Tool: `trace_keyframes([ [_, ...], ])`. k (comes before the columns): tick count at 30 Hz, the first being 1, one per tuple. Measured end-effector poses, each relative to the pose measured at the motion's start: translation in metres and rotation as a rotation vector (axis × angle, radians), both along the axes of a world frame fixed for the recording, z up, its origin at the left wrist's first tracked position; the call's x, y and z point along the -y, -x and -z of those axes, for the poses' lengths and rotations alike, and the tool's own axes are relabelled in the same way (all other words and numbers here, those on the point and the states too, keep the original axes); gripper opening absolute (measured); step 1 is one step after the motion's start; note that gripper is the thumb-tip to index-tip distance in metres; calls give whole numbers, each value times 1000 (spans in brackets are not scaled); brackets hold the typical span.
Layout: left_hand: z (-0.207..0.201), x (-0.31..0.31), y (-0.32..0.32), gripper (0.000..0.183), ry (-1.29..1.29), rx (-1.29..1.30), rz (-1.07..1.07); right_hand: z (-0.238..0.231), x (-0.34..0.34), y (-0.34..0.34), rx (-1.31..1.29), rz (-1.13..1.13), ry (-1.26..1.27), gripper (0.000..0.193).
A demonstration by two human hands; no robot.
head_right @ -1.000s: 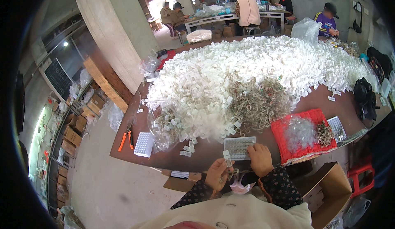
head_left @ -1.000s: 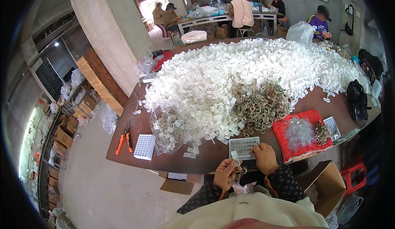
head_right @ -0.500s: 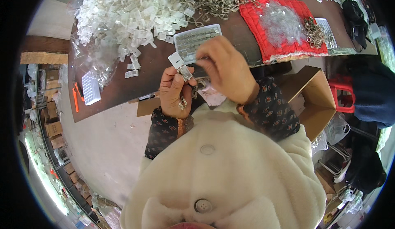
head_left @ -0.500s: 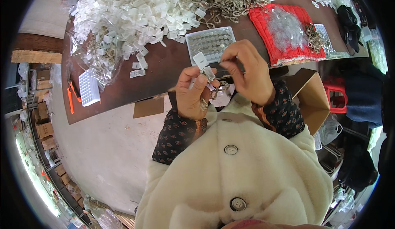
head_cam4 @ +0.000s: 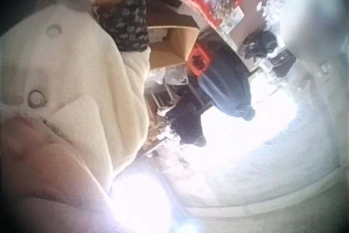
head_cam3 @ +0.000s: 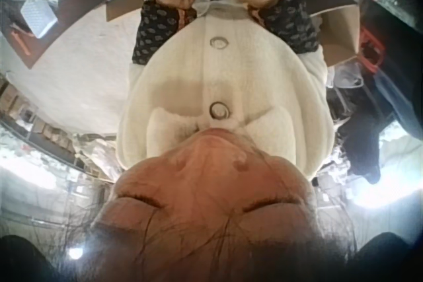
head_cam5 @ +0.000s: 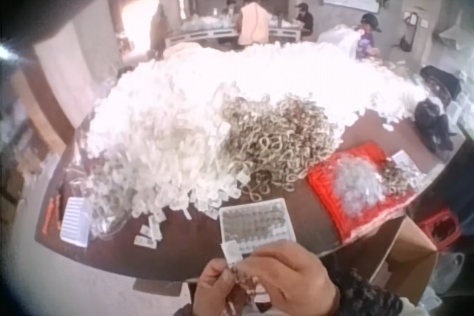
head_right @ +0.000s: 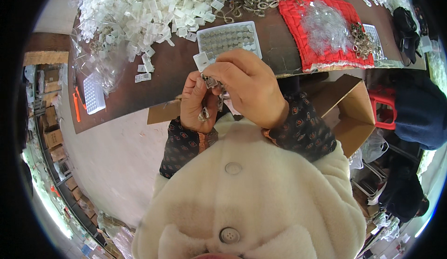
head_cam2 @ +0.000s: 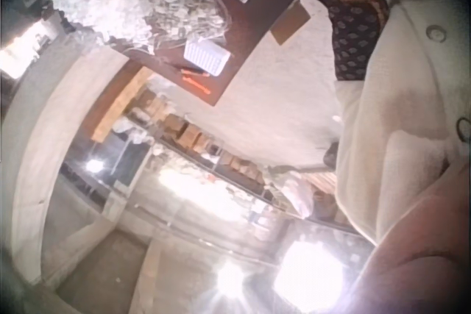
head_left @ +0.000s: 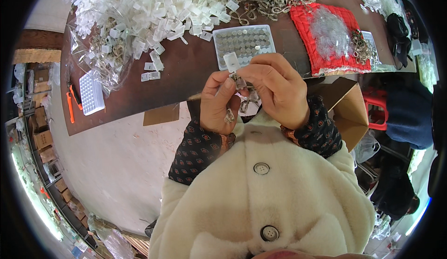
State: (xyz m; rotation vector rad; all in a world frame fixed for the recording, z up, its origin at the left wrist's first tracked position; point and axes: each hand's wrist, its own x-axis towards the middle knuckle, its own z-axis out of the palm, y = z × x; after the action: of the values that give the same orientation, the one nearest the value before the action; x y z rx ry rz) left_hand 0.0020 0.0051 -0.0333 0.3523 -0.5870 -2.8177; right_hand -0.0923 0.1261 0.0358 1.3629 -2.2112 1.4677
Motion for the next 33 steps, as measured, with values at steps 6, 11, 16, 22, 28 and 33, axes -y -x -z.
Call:
trace_keyframes([
  [6,6,5,-1,15,-33,-22,44,2,4,4,10,-110,-53,26],
  [11,14,13,-5,14,-10,29,16,13,8,8,75,-140,-46,26],
  [16,15,34,-14,13,10,35,-38,36,18,22,29,92,-113,28],
  [22,7,36,-23,11,169,205,-117,62,35,28,-272,23,-230,33],
  [28,14,36,-22,12,54,102,-83,48,39,25,-237,18,-208,25],
  [33,19,25,-15,13,579,238,-113,23,24,9,34,0,-45,17],
])
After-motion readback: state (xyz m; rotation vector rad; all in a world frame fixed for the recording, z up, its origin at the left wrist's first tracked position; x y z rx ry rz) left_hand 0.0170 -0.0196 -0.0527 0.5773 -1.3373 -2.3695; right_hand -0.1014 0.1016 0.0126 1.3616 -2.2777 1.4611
